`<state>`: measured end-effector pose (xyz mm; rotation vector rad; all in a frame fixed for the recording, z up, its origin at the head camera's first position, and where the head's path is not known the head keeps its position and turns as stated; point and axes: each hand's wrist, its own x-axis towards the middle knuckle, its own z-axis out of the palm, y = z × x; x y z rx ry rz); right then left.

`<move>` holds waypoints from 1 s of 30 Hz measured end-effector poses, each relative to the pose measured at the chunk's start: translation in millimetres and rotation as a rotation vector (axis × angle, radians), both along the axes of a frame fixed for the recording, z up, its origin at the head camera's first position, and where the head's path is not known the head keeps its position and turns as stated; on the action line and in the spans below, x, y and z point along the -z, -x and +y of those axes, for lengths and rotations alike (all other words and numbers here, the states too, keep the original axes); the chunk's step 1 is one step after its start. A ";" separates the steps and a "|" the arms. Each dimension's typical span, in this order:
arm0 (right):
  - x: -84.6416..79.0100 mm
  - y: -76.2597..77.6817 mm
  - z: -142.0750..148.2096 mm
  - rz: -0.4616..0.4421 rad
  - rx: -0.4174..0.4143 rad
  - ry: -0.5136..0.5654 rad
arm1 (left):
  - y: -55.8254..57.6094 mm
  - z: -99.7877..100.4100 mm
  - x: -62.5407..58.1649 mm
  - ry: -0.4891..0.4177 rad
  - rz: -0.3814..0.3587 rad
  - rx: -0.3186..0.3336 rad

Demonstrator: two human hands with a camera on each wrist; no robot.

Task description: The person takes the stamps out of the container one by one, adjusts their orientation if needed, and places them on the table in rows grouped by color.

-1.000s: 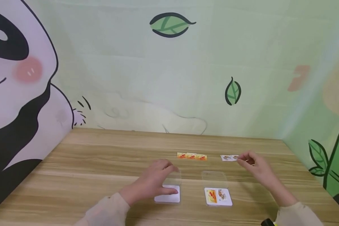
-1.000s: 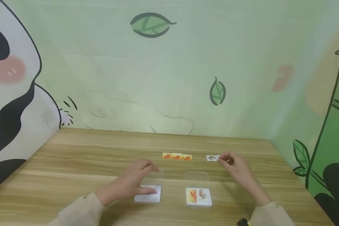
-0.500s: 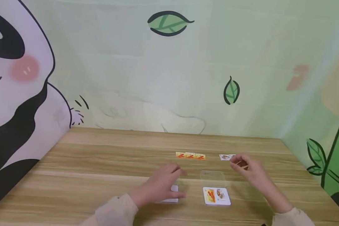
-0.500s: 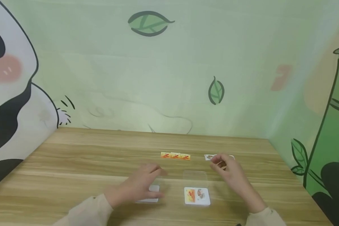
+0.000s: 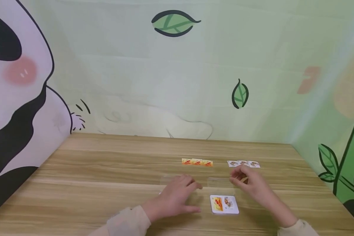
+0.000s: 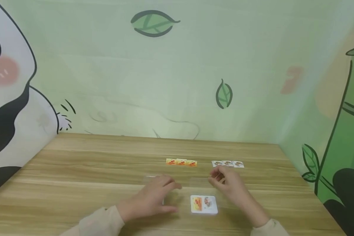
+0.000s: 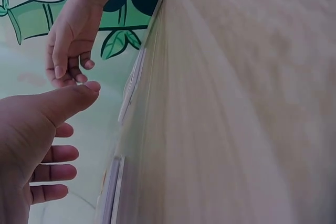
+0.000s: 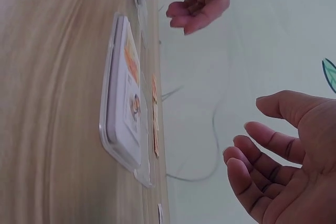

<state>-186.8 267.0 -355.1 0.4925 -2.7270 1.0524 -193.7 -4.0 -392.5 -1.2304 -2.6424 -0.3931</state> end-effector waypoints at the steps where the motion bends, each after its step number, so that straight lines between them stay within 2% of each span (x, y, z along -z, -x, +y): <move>1: 0.1 -0.6 -1.1 -0.004 -0.008 -0.002 | -0.2 2.0 0.5 0.001 -0.002 -0.007; 12: 4.2 -4.9 -10.4 -0.052 -0.083 -0.019 | 0.4 17.7 6.6 -0.031 -0.011 -0.043; 18: 6.4 -7.5 -13.3 -0.036 -0.114 -0.038 | 0.8 28.2 9.9 -0.026 -0.017 -0.063; 30: 13.6 -8.1 -18.8 -0.074 -0.177 -0.092 | -0.6 39.9 15.7 -0.024 -0.102 -0.121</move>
